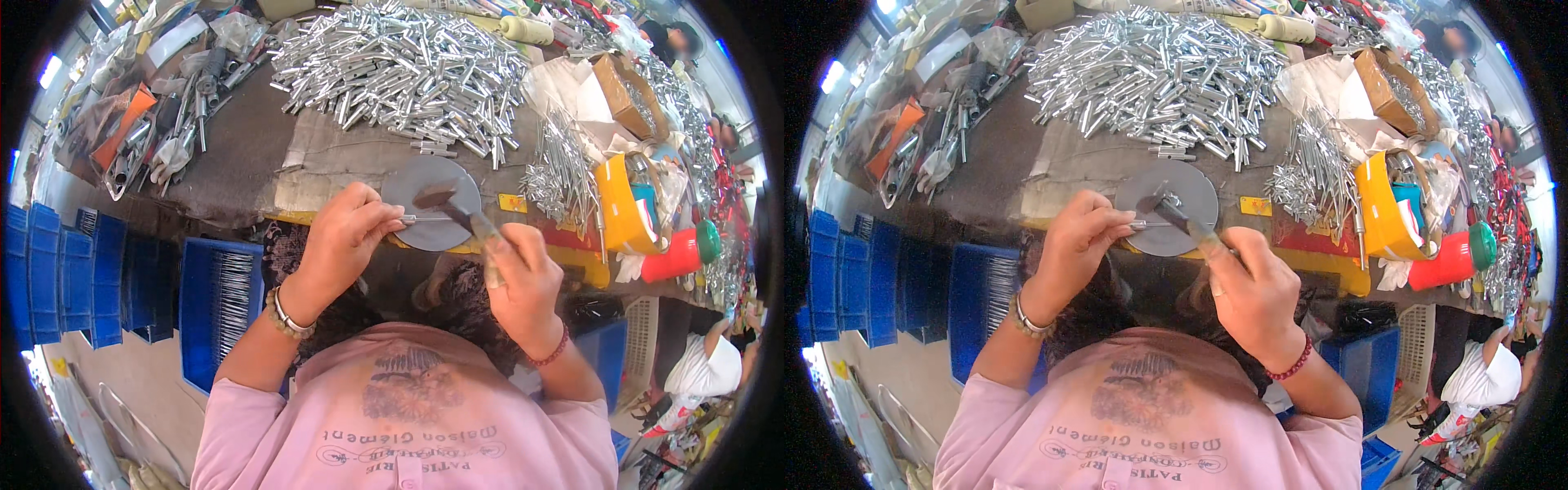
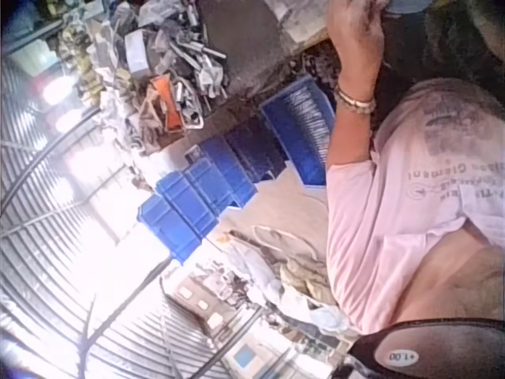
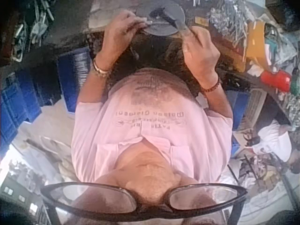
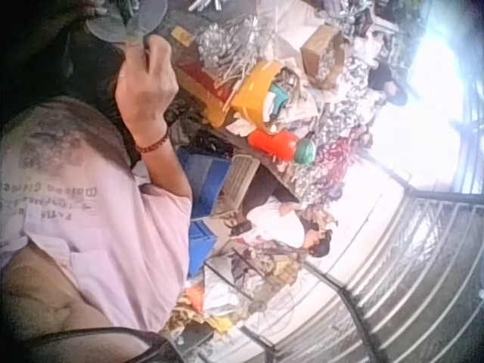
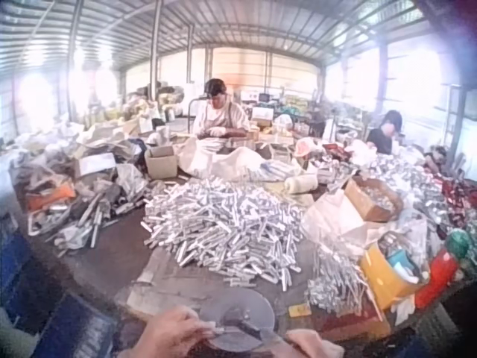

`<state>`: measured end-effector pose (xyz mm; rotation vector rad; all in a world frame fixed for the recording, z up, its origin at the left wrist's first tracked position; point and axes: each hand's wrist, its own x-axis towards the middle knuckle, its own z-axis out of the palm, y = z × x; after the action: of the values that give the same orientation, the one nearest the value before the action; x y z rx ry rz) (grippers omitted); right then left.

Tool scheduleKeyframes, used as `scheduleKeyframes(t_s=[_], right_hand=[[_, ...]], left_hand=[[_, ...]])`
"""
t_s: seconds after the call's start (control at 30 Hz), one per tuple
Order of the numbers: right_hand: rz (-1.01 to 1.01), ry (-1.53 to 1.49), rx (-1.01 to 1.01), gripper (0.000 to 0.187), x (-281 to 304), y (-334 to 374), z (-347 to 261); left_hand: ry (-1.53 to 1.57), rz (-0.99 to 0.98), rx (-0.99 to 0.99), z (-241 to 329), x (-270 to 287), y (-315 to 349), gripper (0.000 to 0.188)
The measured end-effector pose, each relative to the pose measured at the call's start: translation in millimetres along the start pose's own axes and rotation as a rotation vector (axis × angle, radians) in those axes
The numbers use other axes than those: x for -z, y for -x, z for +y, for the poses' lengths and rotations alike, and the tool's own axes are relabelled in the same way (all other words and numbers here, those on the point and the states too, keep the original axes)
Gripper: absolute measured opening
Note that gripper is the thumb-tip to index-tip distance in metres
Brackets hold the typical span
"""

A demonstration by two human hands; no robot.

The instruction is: The person assembles metal components by inserting metal pins into metal pieces and hammering them on a base by hand, placing the assembled parts into a blue container.

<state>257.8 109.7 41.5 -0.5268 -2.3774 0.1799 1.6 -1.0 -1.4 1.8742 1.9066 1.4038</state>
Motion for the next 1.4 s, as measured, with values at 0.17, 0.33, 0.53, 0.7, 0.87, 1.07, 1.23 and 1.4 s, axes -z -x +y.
scheduleKeyframes(t_s=[0.17, 0.33, 0.53, 0.7, 0.87, 1.07, 1.23, 1.4], right_hand=[[0.04, -0.232, -0.096, 0.044, 8.5, -21.3, -9.9], [-0.124, -0.237, -0.171, 0.042, -8.6, -29.3, 18.9], [-0.165, 0.051, 0.057, 0.023, -10.2, -23.2, -11.4], [-0.399, -0.255, -0.369, 0.018, -12.8, -2.8, -27.0], [-0.655, -0.962, -0.893, 0.022, -15.1, 1.5, -32.2], [-0.682, -1.166, -0.998, 0.024, -24.8, 12.1, -42.2], [-0.671, -1.082, -0.863, 0.026, -36.3, 15.1, -55.1], [-0.466, -0.981, -0.741, 0.027, -35.1, 5.9, -56.4]], left_hand=[[-0.01, 0.025, -0.013, -0.1, -1.8, -0.3, 0.026], [-0.072, -0.006, 0.002, 5.9, 0.2, -0.8, 0.025], [-0.087, 0.006, -0.007, 5.6, -0.3, 3.8, 0.027], [-0.132, 0.191, -0.03, 21.6, -5.0, 8.6, 0.037], [0.272, 0.179, 0.333, 36.0, -21.9, 44.7, 0.045], [0.861, 0.107, 0.775, 44.8, -22.4, 42.7, 0.068], [0.958, 0.156, 0.806, 46.1, -12.1, 48.9, 0.069], [0.92, 0.288, 0.746, 24.9, 24.8, 67.2, 0.06]])
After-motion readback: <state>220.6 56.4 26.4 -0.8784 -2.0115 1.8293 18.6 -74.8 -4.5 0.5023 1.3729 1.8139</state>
